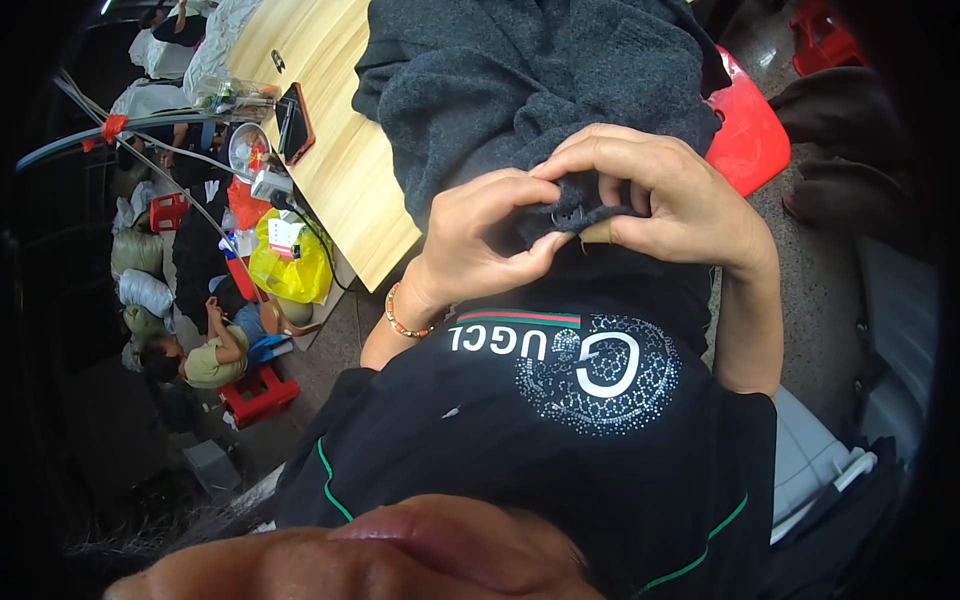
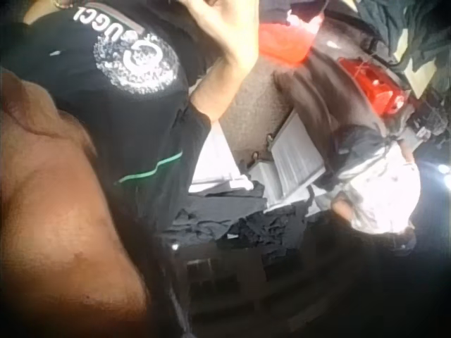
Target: The recorder is sewing buttons onto a grey garment using a needle and thread.
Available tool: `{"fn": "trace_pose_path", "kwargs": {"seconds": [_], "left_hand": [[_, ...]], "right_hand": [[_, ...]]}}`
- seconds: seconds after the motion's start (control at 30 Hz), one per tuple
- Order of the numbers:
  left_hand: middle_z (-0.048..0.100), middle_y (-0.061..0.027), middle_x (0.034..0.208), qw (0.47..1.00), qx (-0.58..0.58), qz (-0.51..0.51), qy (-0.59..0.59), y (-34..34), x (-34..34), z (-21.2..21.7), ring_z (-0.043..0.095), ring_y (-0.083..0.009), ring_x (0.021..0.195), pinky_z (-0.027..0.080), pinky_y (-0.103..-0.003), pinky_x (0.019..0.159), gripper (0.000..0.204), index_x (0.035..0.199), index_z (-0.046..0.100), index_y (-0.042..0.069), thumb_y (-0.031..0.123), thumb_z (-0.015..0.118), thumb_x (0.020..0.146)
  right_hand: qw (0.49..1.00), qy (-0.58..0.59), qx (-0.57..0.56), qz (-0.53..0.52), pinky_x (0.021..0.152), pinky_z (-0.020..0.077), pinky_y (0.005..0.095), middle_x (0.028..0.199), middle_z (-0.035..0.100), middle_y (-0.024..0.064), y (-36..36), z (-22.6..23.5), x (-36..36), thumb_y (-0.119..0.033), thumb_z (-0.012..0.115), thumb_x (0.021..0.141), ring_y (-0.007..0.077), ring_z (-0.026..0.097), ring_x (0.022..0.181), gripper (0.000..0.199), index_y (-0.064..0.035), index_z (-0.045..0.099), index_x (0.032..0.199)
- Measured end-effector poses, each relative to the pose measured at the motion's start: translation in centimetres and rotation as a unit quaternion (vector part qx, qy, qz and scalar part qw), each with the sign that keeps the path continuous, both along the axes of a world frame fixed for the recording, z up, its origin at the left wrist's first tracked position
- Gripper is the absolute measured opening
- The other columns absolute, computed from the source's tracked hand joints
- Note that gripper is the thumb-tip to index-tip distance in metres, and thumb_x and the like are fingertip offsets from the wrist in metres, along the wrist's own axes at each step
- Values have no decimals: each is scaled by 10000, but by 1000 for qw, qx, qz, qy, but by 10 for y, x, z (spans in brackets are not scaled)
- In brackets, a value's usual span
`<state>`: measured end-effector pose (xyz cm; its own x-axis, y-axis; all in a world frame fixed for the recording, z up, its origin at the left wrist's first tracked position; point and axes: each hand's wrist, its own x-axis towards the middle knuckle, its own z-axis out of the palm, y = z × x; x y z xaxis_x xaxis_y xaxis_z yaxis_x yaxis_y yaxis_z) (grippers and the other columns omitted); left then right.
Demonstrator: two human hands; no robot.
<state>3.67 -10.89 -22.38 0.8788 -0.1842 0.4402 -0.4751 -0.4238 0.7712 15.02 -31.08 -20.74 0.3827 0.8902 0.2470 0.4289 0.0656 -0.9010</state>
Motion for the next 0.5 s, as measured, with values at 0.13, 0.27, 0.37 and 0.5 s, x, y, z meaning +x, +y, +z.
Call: {"fn": "trace_pose_path", "kwargs": {"seconds": [0.13,0.27,0.37,0.5], "left_hand": [[687,-120,902,999,-16,39,-8,-4,1,-4,691,-253,794,550,-305,682,281,971,665,15,29,757,706],[700,-114,901,998,-27,61,-20,-5,4,-6,698,-246,811,554,-302,710,246,936,672,8,35,768,711],[705,-101,879,996,-34,73,-25,-6,3,-4,696,-226,783,548,-286,691,222,914,676,12,32,775,717],[708,-86,874,997,-17,65,-37,-1,4,-5,686,-164,779,542,-260,684,215,940,681,-3,-5,762,741]], "right_hand": [[996,15,-71,-47,512,365,182,914,602,7,-4,-8,-3,-65,721,717,33,484,624,347,-28,654,1056],[997,-3,-18,-76,465,337,170,748,547,-45,-1,-12,-2,-72,757,736,3,457,570,254,-39,618,946],[995,-23,17,-94,463,326,160,756,539,-56,1,-19,-4,-48,747,742,-6,454,565,218,-42,600,904],[996,-37,7,-82,536,345,161,899,578,11,-3,-19,-1,-3,741,735,18,462,649,225,-23,572,882]]}}
